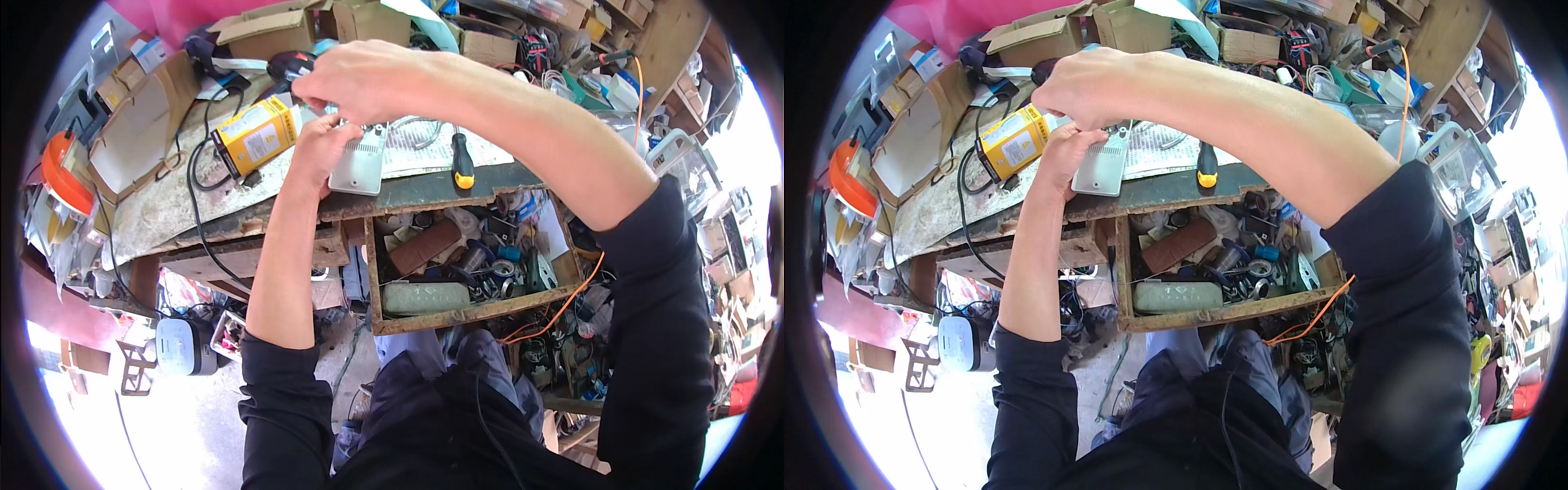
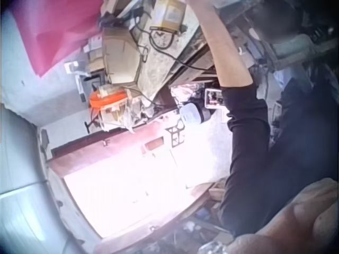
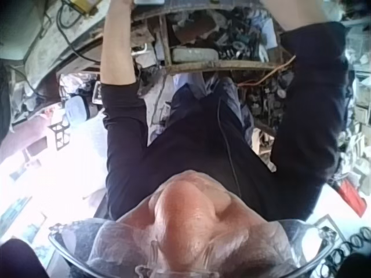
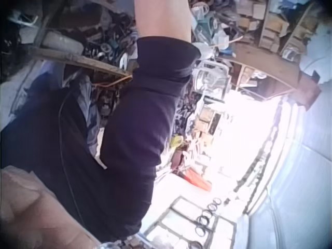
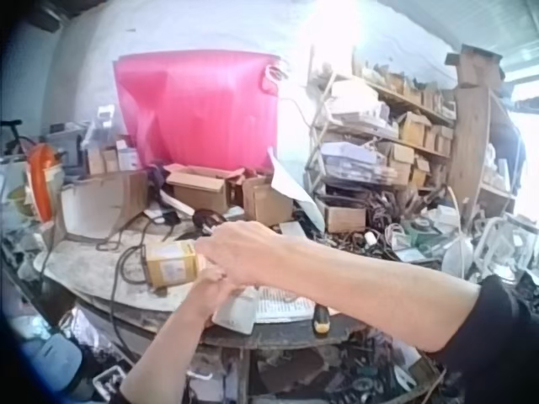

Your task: The person disassembles a small white electronic device, removes a circuit board, and uses a screwdriver to adjust internal components. They reassemble the device, apply tape to the exterior, and handle a heat gun and soldering iron at the end.

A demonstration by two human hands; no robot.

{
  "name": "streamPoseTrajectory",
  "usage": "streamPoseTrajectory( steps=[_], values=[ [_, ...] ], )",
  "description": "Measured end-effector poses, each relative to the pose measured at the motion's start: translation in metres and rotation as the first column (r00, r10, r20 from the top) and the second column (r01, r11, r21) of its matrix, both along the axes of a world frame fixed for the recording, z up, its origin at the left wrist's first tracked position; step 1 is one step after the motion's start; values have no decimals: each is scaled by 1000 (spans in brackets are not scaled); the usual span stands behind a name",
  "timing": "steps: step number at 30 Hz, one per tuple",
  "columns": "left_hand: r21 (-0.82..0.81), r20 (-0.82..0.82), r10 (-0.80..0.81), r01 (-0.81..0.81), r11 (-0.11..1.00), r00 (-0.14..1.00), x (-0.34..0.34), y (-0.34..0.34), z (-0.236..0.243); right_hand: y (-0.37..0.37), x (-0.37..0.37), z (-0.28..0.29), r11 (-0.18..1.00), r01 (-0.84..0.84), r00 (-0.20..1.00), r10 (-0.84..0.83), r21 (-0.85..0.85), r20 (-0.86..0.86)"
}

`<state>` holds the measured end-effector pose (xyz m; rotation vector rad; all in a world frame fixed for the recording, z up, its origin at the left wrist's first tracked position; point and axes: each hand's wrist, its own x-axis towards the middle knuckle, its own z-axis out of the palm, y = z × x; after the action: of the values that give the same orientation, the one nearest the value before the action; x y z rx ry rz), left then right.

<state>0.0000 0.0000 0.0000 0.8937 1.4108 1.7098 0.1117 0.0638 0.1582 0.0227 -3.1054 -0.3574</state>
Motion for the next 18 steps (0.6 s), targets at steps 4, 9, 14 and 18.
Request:
streamPoseTrajectory(
  steps=[4, 9, 14, 18],
  values=[
    [-33, 7, 13, -13, 999, 1000, 1, -3, 5, 18, 6, -6, 981, -31, 992, 7, -191, -127],
    [-16, -16, -32, 32, 999, 999, -1, 0, 1, 26, 15, -19, 998, -2, 953, -18, -66, -304],
    [-4, -75, -13, 13, 1000, 997, -3, 0, 0, 14, 25, -15, 1000, 21, 961, -20, 4, -276],
    [-13, -69, -16, 15, 1000, 997, -2, 5, -1, 35, 31, -35, 985, -174, 866, 156, 7, -474]
  ],
)
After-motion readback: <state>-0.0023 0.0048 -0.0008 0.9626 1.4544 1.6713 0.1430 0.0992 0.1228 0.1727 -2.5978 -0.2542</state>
